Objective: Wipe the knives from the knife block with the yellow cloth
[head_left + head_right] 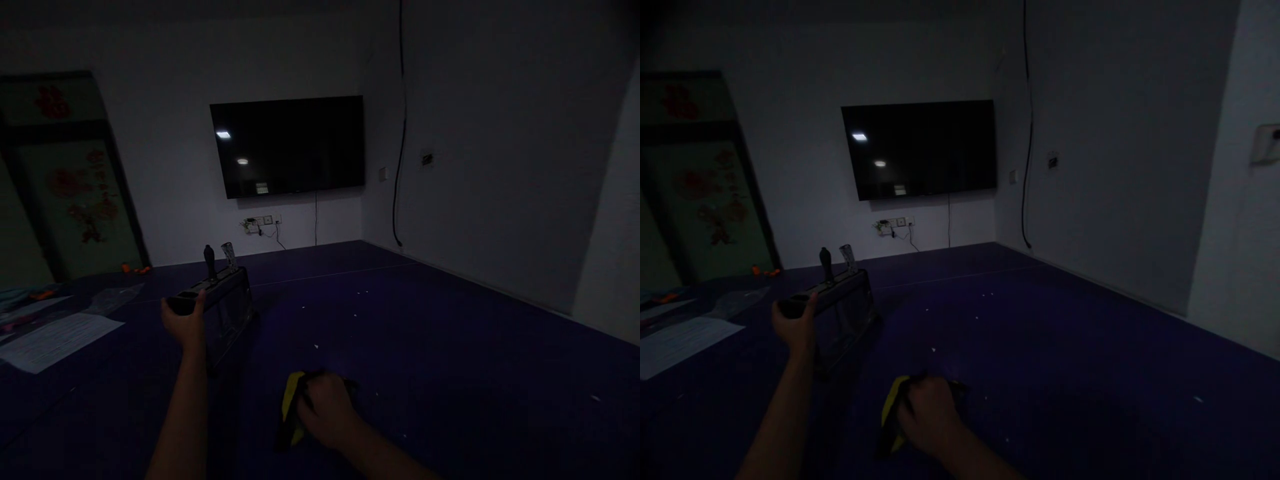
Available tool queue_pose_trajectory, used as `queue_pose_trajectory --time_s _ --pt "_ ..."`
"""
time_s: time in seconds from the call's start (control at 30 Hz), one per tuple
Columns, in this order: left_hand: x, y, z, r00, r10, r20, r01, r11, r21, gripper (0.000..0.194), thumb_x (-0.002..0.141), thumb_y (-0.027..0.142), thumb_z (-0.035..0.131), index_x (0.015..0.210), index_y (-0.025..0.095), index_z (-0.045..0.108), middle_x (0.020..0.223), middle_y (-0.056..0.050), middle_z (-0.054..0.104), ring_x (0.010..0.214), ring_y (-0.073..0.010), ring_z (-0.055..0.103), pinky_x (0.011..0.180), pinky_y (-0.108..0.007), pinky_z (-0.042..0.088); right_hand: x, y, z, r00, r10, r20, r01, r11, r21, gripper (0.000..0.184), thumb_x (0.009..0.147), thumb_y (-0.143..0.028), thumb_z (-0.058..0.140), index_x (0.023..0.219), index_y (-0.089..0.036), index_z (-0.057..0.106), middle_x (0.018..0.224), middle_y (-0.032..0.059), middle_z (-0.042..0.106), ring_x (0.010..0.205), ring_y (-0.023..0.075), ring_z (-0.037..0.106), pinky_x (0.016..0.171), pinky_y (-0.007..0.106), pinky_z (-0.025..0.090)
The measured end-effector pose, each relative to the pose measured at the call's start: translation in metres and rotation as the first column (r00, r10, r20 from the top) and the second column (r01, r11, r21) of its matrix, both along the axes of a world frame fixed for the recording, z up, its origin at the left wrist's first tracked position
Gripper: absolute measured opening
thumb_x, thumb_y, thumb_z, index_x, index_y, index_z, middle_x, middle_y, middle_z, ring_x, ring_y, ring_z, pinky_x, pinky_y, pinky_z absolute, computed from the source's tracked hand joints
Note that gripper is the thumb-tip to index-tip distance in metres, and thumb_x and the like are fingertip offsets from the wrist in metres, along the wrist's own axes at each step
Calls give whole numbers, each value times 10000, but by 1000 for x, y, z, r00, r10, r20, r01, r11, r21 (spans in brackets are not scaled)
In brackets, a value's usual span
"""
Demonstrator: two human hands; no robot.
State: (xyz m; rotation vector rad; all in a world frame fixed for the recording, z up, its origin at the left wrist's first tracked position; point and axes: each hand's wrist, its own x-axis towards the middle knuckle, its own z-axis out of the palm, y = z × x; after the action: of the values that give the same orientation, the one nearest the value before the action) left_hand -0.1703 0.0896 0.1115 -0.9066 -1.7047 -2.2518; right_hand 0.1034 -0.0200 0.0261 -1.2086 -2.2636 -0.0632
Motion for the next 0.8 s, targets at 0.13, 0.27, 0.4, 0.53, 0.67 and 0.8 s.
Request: queue_pose_trajectory --time_s 0.13,0.27,0.4,0.53,0.67,0.8 --pt "-4 3 -3 999 -39 18 38 998 53 932 508 499 718 1260 65 379 1298 -203 421 1220 -293 382 1027 -412 289 9 9 6 958 -225 -180 219 974 -55 159 735 -232 481 650 -199 610 674 24 664 613 162 603 523 244 335" --pt "-2 1 -1 995 -93 42 89 992 89 925 497 470 732 1254 71 381 1294 -192 425 1202 -287 405 1014 -410 313 28 22 10 884 -310 -348 318 947 -37 187 767 -242 472 627 -203 590 624 17 633 593 162 576 535 250 324" --pt "8 -4 13 985 -169 47 162 980 118 872 487 440 738 1228 100 430 1252 -151 482 1164 -270 452 985 -388 360 43 32 9 827 -282 -486 333 943 19 260 833 -301 419 665 -187 582 654 39 617 615 179 573 571 272 355" --pt "28 -13 37 945 -324 49 308 929 204 804 527 413 723 1223 114 452 1224 -119 514 1140 -246 480 980 -361 371 49 38 9 812 -204 -546 286 956 67 303 882 -321 344 833 -178 607 816 68 641 766 192 598 689 294 418" --pt "52 -23 56 836 -541 95 497 818 290 763 539 407 714 1210 129 478 1202 -114 541 1105 -248 512 955 -375 395 52 52 27 795 -120 -595 245 960 133 364 899 -381 315 1049 -178 577 1064 99 610 1009 209 548 873 351 409" --pt "78 -30 64 645 -755 121 695 645 318 724 558 456 691 1195 165 506 1177 -109 567 1039 -244 559 886 -362 450 59 75 74 630 51 -775 95 985 143 554 830 -535 417 1261 -186 439 1313 115 450 1196 239 416 969 420 347"
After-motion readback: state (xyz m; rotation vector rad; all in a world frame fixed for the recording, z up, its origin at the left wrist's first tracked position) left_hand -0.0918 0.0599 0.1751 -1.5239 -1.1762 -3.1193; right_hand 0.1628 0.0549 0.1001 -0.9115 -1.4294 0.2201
